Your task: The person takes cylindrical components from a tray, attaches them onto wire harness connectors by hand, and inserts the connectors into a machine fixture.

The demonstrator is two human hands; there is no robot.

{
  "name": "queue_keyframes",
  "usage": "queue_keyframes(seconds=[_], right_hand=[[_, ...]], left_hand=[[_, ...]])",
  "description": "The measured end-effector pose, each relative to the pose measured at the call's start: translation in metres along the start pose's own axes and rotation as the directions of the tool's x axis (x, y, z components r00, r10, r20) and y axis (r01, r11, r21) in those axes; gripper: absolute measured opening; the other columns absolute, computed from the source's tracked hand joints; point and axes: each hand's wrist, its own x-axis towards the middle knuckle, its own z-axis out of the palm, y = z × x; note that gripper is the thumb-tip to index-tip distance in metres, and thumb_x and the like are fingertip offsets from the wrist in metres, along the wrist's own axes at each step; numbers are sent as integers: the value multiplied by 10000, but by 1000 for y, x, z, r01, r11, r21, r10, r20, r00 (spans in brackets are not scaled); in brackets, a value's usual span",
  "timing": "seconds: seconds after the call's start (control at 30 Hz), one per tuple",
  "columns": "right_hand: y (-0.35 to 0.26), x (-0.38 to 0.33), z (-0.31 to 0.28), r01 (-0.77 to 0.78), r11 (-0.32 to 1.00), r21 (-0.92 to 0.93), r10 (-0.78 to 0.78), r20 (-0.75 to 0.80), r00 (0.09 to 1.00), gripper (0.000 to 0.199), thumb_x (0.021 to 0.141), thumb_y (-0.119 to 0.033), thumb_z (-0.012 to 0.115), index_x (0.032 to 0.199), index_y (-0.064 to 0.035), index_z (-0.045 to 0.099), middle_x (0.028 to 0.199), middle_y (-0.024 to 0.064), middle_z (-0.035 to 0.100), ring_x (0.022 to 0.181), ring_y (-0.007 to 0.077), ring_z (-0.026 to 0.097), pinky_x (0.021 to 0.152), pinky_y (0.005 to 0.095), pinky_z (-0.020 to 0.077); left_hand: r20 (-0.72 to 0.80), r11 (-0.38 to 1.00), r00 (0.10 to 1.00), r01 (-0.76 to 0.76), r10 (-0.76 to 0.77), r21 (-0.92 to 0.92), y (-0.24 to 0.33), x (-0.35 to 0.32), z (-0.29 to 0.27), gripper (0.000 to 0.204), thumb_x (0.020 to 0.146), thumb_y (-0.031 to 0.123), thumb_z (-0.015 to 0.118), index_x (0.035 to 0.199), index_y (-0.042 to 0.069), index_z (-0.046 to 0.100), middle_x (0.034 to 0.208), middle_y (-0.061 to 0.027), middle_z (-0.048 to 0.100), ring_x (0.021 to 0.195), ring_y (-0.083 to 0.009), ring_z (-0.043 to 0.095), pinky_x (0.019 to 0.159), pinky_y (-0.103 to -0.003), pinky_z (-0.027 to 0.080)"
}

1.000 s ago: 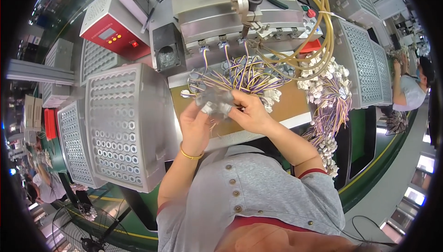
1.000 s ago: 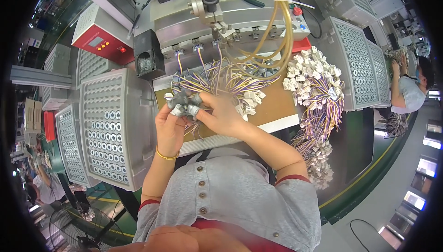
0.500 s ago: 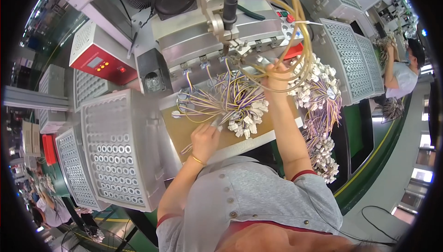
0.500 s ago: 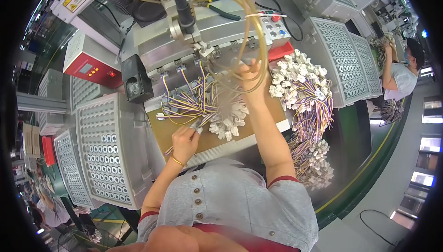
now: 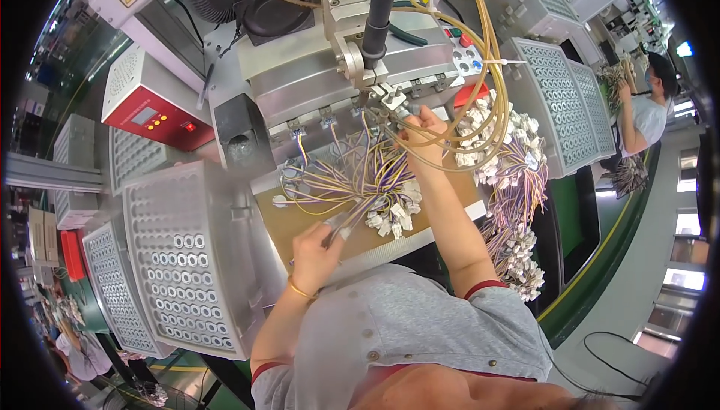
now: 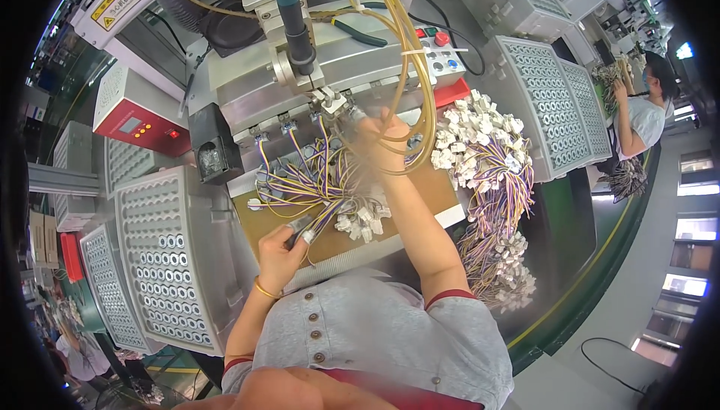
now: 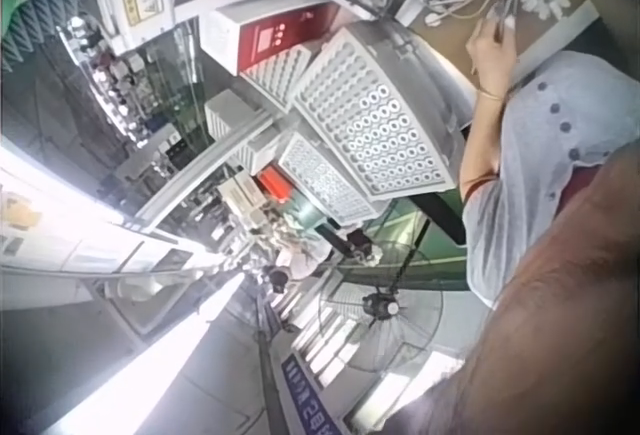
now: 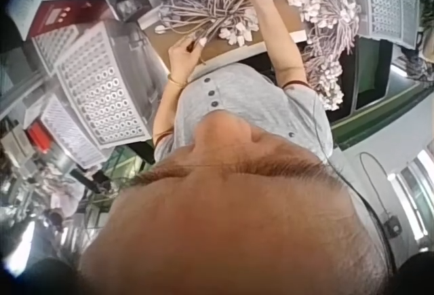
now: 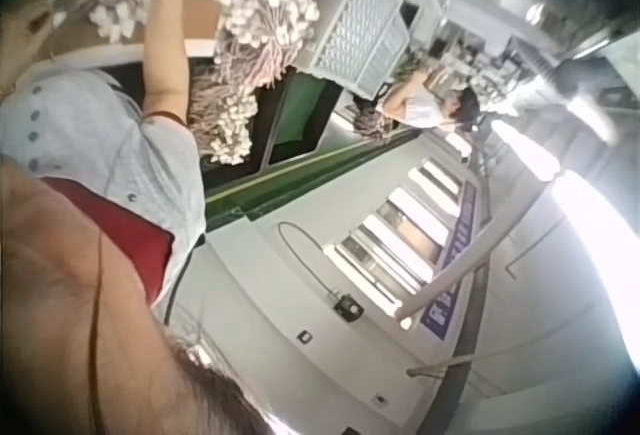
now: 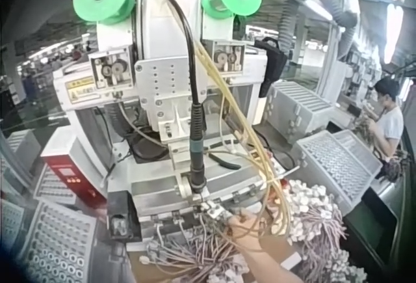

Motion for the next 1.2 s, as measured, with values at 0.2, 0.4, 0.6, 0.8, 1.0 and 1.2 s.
queue_keyframes(seconds=[0.2, 0.4, 0.6, 0.8, 1.0, 1.2], right_hand=[[-12, -10, 33, -97, 985, -139, 63, -232, 971, 131, 794, -55, 488, 682, -11, 437, 597, 48, 482, 397, 128, 468, 389, 298, 485], [-27, 10, -3, 112, 408, -906, 43, 142, 989, 149, 798, -95, 505, 735, 40, 500, 632, 72, 530, 524, 135, 547, 461, 272, 472], [-19, -79, 1, 515, 576, -635, -78, 585, 808, 164, 698, -87, 569, 835, 0, 592, 694, 126, 577, 592, 225, 557, 539, 292, 444], [-7, -119, 47, 435, 711, -553, 255, 779, 573, 170, 703, -2, 569, 872, 9, 580, 678, 100, 520, 577, 190, 514, 527, 276, 422], [-8, -111, 42, 756, 561, -339, -5, 911, 412, 238, 699, 38, 555, 931, 15, 599, 733, 113, 543, 620, 215, 504, 567, 279, 398], [3, -112, 24, 474, 656, -587, 250, 763, 597, 192, 771, -7, 538, 958, 24, 568, 724, 95, 588, 572, 156, 545, 531, 268, 419]], left_hand=[[60, 993, 993, 101, -97, -65, -8, -11, -28, 194, 725, 19, 600, 915, -5, 628, 651, -31, 566, 559, -63, 499, 495, -206, 402], [-91, 967, 978, 166, -186, -193, -7, -18, -59, 177, 756, -1, 589, 930, -23, 614, 722, -1, 554, 598, -33, 485, 512, -170, 397], [-188, 966, 962, -162, 200, 201, -4, -31, -59, 175, 619, -92, 540, 744, 5, 613, 673, -75, 549, 558, -160, 521, 498, -261, 428], [-66, 874, 934, -302, 351, 379, 9, -22, -73, 198, 628, 113, 646, 801, 37, 586, 717, -113, 550, 607, -255, 537, 555, -338, 456], [-679, 511, 727, 623, -99, 592, -113, -36, -234, 280, 733, 260, 563, 935, 73, 612, 978, -129, 570, 895, -312, 516, 796, -397, 406], [-843, 399, 520, 808, -137, 434, -149, -78, -249, 303, 725, 296, 563, 942, 92, 623, 1122, -117, 512, 1104, -322, 369, 899, -486, 272]])
